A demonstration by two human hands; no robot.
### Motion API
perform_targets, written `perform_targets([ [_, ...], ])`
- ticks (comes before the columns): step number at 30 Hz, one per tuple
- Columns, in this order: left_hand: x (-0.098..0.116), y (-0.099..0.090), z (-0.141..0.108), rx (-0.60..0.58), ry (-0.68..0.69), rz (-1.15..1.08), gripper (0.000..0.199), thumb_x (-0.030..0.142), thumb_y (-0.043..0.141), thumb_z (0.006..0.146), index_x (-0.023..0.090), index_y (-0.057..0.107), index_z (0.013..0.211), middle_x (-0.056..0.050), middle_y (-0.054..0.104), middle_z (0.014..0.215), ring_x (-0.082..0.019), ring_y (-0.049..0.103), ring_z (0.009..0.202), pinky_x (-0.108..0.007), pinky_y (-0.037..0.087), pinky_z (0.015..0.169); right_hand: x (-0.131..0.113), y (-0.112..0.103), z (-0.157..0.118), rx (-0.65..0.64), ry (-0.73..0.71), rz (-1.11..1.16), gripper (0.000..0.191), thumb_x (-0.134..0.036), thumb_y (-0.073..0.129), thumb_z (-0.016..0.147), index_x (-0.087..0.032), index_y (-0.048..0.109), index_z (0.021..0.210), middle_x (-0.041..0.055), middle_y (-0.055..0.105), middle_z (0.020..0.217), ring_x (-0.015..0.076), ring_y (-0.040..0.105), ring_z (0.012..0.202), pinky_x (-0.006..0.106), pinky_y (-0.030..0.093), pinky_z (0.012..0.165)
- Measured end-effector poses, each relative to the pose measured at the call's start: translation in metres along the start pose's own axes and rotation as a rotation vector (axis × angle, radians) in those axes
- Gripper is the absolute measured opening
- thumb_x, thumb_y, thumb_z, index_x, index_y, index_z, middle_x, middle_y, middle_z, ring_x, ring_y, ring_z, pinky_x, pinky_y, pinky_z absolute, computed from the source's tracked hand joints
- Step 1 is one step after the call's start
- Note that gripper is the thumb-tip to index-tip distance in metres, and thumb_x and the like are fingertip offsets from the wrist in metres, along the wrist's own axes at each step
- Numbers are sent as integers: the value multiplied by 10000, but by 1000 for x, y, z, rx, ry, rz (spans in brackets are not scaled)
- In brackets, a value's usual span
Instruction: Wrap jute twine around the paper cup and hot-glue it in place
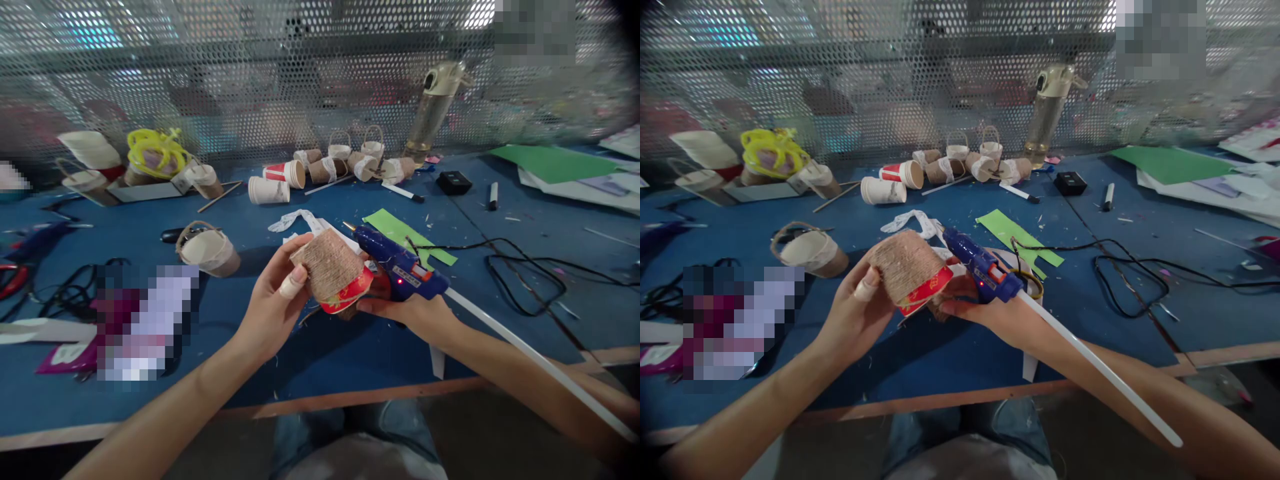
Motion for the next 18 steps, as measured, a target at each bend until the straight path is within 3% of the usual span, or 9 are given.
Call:
perform_targets([
  [4, 1, 0, 0, -7, 5, -5, 395, 463, 831, 867, 288, 775, 1216, -73, 709, 1276, -249, 664, 1186, -327, 573, 959, -5, -2, -1, 24, -6, -75, 392, -263, 886, 771, -324, 688, 1103, 2, 805, 855, 278, 815, 870, 485, 708, 844],
  [11, 9, -8, 2, 46, 44, -7, 377, 463, 838, 855, 288, 777, 1183, -66, 737, 1211, -239, 695, 1100, -333, 584, 911, -21, -13, -4, 71, -115, -233, 242, -419, 834, 861, -301, 733, 1046, -17, 677, 775, 193, 679, 764, 362, 618, 727],
  [18, 19, -16, 3, 116, 83, 44, 399, 436, 878, 806, 279, 764, 1154, -54, 750, 1164, -232, 711, 1035, -317, 579, 850, -39, -13, -6, 76, -167, -374, 154, -383, 806, 888, -252, 738, 848, 8, 748, 860, 192, 707, 823, 348, 599, 780],
])
Point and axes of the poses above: each hand's wrist, its own z-axis towards the middle knuckle, its own y-axis out of the palm, x = y × z, the point moved 10 cm from there along z, towards the middle knuckle
